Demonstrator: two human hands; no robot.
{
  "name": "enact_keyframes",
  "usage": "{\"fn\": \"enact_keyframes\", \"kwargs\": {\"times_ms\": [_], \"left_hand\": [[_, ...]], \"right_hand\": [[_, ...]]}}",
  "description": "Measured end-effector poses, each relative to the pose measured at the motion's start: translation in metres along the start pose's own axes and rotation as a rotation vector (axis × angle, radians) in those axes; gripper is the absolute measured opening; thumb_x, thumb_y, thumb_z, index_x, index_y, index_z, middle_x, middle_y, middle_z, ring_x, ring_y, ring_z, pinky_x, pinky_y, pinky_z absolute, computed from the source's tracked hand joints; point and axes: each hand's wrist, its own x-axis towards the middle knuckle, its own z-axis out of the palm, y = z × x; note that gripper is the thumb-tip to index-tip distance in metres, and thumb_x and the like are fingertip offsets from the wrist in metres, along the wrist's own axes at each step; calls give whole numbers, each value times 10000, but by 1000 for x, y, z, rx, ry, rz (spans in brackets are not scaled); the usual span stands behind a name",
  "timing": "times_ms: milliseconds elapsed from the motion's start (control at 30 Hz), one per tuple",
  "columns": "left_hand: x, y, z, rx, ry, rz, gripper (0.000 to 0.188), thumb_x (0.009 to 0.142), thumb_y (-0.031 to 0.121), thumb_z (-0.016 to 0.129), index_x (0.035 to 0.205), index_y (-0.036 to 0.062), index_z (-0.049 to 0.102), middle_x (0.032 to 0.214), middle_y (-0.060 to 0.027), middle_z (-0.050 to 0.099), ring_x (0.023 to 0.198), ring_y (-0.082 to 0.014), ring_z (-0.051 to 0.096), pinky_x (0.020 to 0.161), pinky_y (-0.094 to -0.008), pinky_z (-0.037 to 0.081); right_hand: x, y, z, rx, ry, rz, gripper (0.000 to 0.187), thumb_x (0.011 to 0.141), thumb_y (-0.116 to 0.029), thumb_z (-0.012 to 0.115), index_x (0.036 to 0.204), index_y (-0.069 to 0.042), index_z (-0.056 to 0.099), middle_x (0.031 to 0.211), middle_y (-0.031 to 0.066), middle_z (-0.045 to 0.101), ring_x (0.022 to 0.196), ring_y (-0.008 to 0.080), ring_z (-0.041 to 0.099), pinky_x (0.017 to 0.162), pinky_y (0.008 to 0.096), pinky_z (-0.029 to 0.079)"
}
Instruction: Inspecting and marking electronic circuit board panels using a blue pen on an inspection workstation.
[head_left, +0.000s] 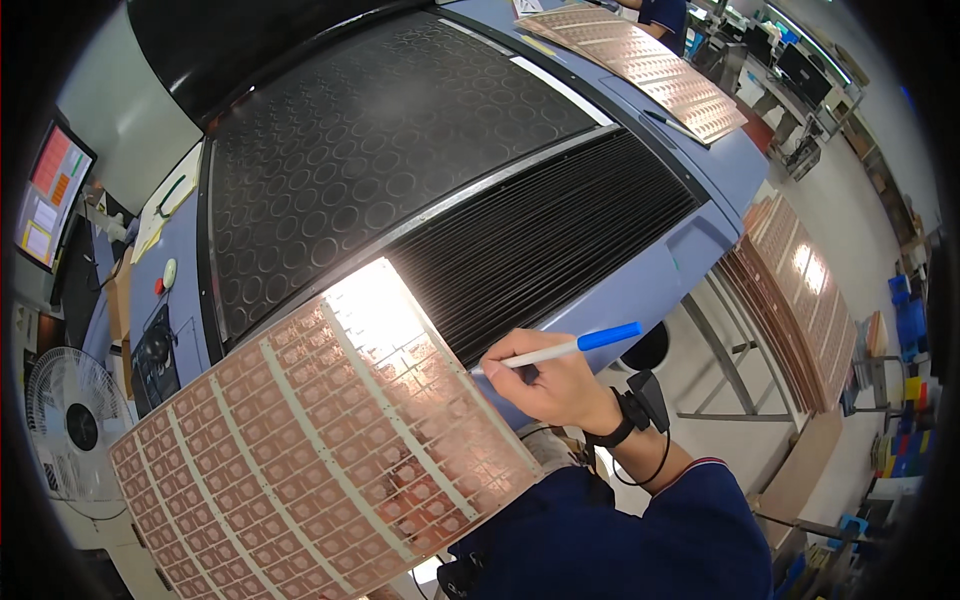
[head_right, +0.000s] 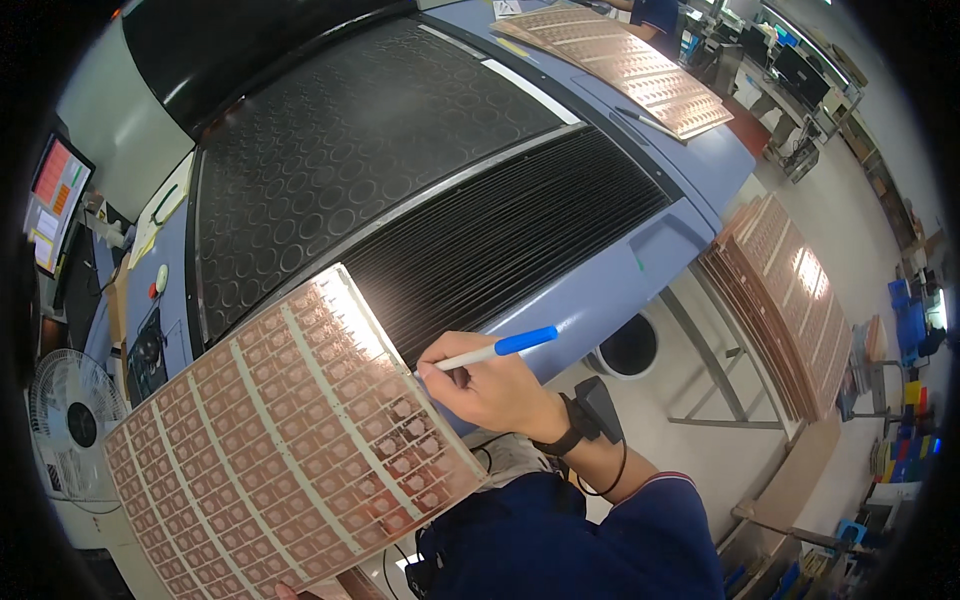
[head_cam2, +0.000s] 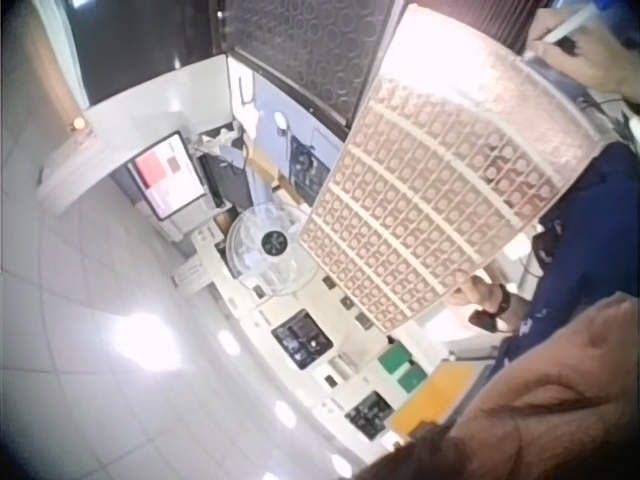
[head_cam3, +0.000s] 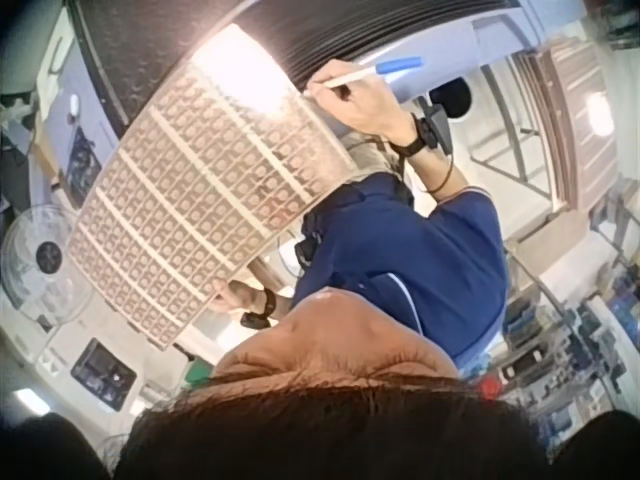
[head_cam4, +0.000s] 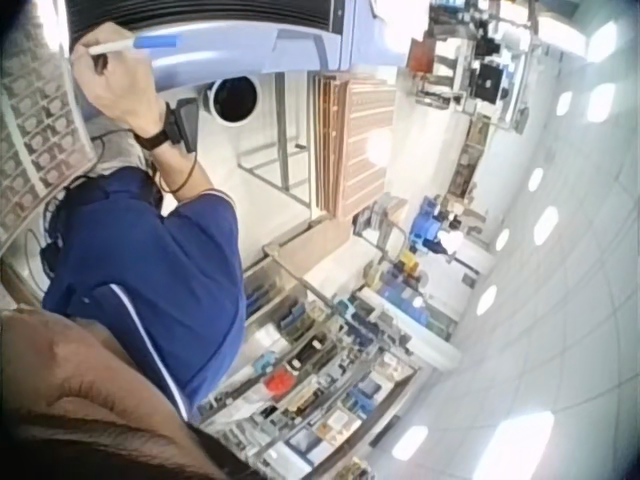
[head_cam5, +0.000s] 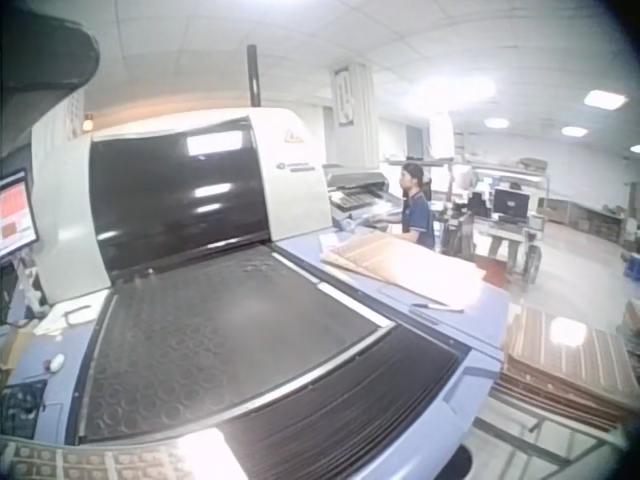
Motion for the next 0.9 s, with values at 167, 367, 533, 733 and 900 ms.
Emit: {"fn": "enact_keyframes", "kwargs": {"times_ms": [167, 367, 533, 733, 900], "left_hand": [[5, 14, 9, -99, -12, -46, 531, 923, 330, 733, 1172, -123, 614, 1048, -219, 650, 861, -297, 578, 736, -429, 474], [4, 7, 5, -67, 3, -33, 517, 920, 330, 739, 1156, -111, 609, 1034, -206, 651, 835, -283, 560, 713, -418, 458], [7, 5, 5, -74, 12, -10, 496, 926, 330, 733, 1138, -103, 617, 1024, -195, 656, 819, -274, 554, 691, -409, 452], [13, 14, 19, -113, 74, 0, 478, 941, 320, 711, 1157, -97, 628, 1054, -224, 676, 830, -323, 594, 707, -428, 467], [12, 12, 16, -111, 49, -13, 470, 948, 305, 691, 1200, -83, 609, 1090, -218, 670, 895, -319, 588, 762, -443, 464]], "right_hand": [[23, -3, -1, -18, 14, -9, 93, 915, -92, 684, 961, -11, 685, 713, 47, 645, 541, 98, 553, 485, 267, 417], [22, -5, 2, -53, -61, -1, 43, 875, -73, 684, 877, -30, 676, 717, 45, 646, 553, 113, 563, 484, 273, 410], [23, -4, 5, -61, -62, -48, 48, 866, -68, 680, 870, -20, 673, 714, 72, 635, 579, 171, 576, 506, 303, 422], [22, -7, 2, -54, -111, -3, 52, 852, -65, 679, 857, -17, 661, 715, 86, 624, 583, 196, 572, 512, 327, 422], [21, -9, 0, 17, -124, 71, 49, 835, -52, 671, 812, -19, 643, 695, 84, 615, 575, 188, 568, 509, 320, 413]]}}
